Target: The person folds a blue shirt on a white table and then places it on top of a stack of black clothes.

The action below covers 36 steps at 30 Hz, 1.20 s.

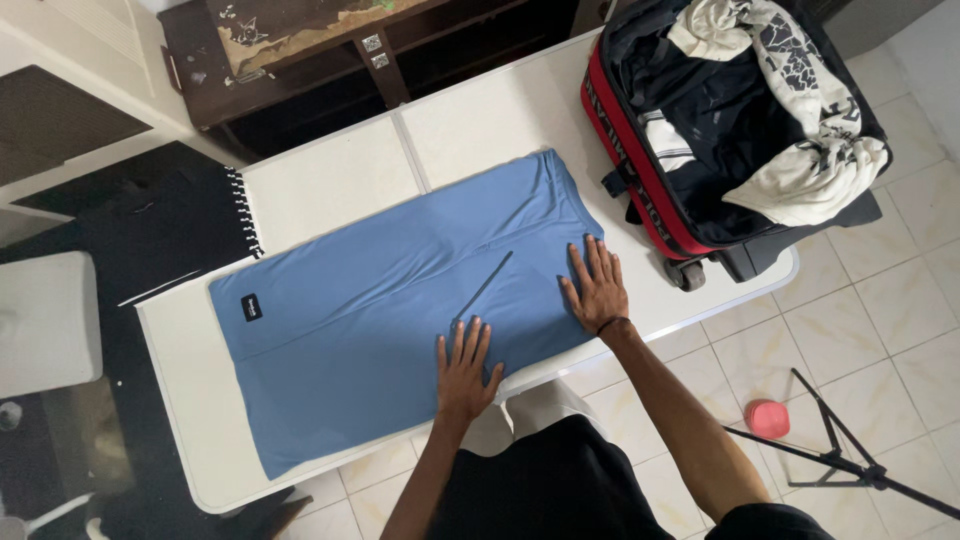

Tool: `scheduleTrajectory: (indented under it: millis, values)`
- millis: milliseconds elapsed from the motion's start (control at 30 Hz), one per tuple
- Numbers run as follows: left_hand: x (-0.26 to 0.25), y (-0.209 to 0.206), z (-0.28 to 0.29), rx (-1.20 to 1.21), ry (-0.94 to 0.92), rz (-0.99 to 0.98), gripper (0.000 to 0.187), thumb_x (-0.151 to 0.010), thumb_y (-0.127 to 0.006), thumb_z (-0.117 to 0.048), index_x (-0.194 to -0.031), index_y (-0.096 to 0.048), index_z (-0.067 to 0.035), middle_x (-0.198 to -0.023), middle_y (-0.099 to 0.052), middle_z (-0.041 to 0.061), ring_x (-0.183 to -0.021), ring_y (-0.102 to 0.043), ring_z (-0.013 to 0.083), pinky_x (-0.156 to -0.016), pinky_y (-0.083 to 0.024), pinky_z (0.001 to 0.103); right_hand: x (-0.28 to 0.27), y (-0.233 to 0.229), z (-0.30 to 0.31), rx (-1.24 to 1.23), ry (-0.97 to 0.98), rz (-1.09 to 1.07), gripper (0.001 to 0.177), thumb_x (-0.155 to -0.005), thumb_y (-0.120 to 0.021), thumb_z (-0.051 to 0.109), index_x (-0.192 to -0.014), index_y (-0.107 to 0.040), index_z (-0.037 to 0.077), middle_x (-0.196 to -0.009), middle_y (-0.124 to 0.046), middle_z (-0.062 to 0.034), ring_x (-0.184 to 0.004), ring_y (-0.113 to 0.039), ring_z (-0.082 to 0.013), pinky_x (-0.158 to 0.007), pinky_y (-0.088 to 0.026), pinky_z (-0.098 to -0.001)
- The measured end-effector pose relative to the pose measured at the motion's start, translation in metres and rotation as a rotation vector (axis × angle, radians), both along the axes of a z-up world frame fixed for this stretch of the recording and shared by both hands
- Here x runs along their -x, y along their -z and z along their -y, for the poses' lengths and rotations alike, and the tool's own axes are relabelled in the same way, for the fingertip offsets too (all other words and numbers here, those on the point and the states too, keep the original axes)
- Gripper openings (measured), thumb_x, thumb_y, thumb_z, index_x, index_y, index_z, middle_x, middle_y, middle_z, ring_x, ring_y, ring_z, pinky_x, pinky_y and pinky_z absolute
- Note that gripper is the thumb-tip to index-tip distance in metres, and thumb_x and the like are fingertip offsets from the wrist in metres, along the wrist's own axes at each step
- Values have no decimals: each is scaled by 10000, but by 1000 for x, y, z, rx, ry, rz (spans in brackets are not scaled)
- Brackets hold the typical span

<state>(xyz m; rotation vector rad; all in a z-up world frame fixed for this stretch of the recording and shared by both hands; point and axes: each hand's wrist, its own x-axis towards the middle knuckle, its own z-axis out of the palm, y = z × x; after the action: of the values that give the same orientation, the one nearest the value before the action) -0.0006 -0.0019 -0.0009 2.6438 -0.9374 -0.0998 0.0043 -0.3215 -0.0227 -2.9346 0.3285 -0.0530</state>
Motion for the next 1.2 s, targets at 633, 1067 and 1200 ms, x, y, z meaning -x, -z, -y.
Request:
scheduleTrajectory:
  millis: [633, 1067, 1200]
  values:
    - [8, 5, 38, 75, -264, -68, 636, -1029, -478, -360, -1590, -334, -98, -1685, -236, 125, -1563, -165, 327, -1239, -80, 611, -62, 2, 11, -164, -144, 32, 762, -1063, -378, 446, -1584, -209, -83, -1685, -159, -247, -1576, -115, -371, -1275, -110, -496]
    - [-11, -6, 50, 23, -350, -66, 610, -1029, -489, -358, -1577, -345, -129, -1680, -228, 137, -1553, -176, 360, -1228, -96, 626, -96, 7, 0, -167, -178, 118, 716, -1088, -373, 418, -1609, -207, -44, -1698, -117, -260, -1575, -109, -411, -1271, -102, -550]
    - [-67, -2, 67, 88, -340, -1, 600, -1052, -469, -333, -1602, -340, -132, -1704, -219, 111, -1576, -171, 347, -1252, -108, 611, -129, -1, -19, -178, -274, 116, 635, -1083, -405, 367, -1629, -260, 79, -1717, -132, -191, -1581, -108, -396, -1281, -117, -544]
